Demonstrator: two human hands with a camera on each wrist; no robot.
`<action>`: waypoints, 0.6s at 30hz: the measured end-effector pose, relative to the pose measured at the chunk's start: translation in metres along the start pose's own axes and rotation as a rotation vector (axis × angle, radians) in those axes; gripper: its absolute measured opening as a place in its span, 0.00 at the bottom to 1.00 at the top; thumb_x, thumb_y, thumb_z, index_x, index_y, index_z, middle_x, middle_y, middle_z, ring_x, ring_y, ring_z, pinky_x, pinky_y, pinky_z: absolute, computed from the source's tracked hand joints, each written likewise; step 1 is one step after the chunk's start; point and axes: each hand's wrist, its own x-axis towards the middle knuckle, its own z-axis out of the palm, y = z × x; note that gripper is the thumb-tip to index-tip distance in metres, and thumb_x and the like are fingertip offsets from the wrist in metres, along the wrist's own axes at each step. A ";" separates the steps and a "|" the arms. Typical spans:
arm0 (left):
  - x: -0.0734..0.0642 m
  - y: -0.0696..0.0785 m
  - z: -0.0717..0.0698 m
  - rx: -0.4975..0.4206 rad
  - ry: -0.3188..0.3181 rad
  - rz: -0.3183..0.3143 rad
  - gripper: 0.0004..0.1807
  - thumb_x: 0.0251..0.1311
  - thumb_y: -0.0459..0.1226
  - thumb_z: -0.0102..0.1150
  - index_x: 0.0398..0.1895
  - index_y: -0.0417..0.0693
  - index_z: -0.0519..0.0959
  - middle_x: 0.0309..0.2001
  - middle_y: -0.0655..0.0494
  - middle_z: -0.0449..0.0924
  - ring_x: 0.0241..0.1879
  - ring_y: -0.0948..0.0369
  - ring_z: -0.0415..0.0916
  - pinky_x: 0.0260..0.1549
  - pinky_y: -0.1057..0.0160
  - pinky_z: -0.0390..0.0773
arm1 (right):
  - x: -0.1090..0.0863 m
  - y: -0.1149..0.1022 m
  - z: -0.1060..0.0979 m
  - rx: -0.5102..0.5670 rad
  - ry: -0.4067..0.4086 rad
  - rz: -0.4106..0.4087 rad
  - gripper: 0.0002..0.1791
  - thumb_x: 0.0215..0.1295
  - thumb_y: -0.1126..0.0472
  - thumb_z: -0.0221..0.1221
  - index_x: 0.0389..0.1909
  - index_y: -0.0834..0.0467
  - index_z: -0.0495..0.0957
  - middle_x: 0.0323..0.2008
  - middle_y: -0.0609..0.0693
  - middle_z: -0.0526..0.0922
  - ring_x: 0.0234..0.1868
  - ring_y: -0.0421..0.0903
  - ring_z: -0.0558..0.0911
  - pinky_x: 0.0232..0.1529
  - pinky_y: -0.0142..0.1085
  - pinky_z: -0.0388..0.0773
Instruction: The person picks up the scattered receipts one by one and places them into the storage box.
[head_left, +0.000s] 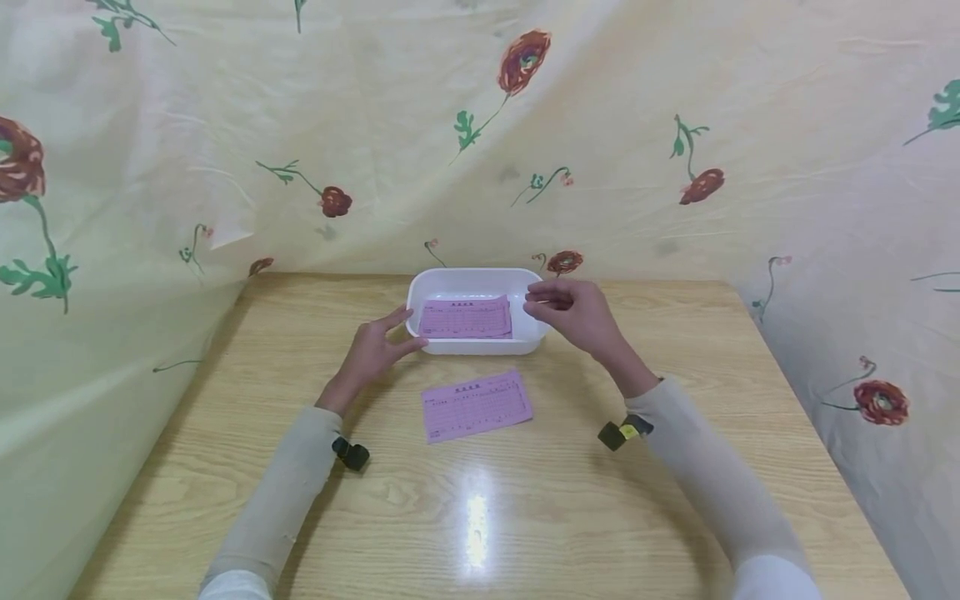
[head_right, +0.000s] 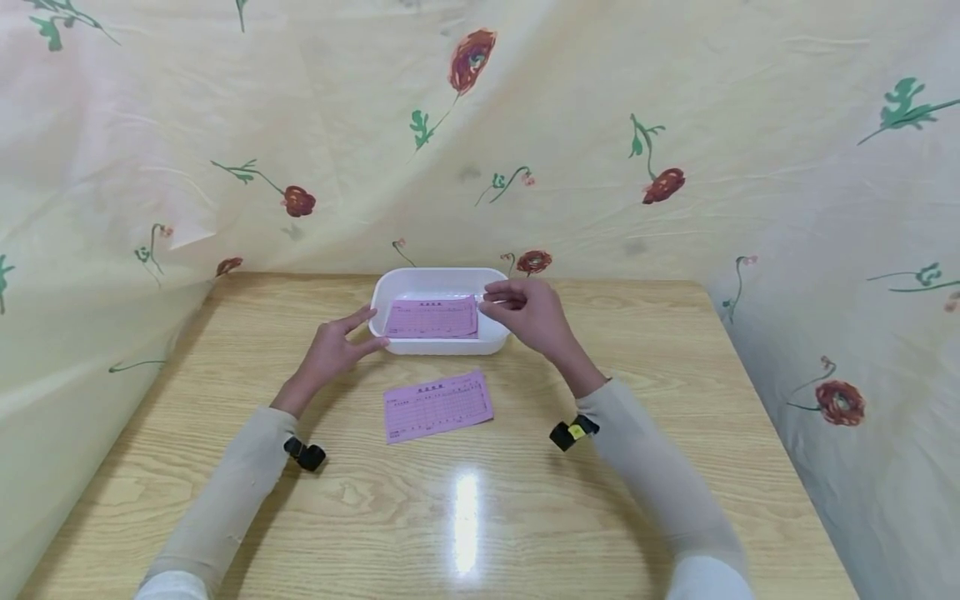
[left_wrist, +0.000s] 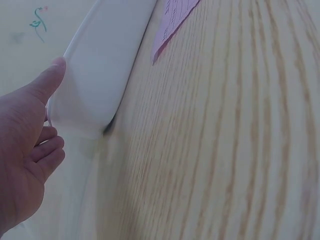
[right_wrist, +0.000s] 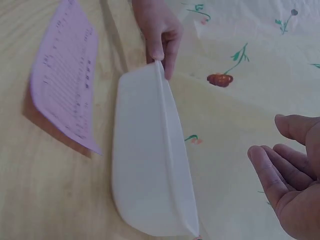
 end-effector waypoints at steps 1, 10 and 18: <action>0.000 0.000 0.000 -0.003 0.000 0.000 0.41 0.60 0.52 0.71 0.72 0.43 0.70 0.75 0.39 0.62 0.76 0.41 0.57 0.74 0.41 0.60 | -0.004 0.001 0.001 -0.004 0.001 -0.003 0.20 0.66 0.53 0.70 0.53 0.60 0.85 0.48 0.56 0.89 0.46 0.47 0.88 0.44 0.29 0.86; 0.001 -0.004 0.001 -0.006 0.001 0.006 0.42 0.59 0.54 0.71 0.72 0.44 0.70 0.75 0.40 0.62 0.76 0.43 0.58 0.74 0.42 0.59 | -0.031 0.016 0.017 0.049 -0.015 0.015 0.17 0.65 0.58 0.71 0.51 0.63 0.85 0.46 0.57 0.89 0.43 0.49 0.88 0.42 0.29 0.86; 0.001 -0.004 0.001 -0.015 -0.004 0.005 0.42 0.59 0.54 0.71 0.72 0.43 0.70 0.75 0.42 0.62 0.76 0.44 0.58 0.75 0.43 0.60 | -0.047 0.033 0.033 0.040 -0.085 0.030 0.17 0.65 0.58 0.70 0.51 0.63 0.85 0.45 0.56 0.90 0.45 0.50 0.89 0.46 0.31 0.86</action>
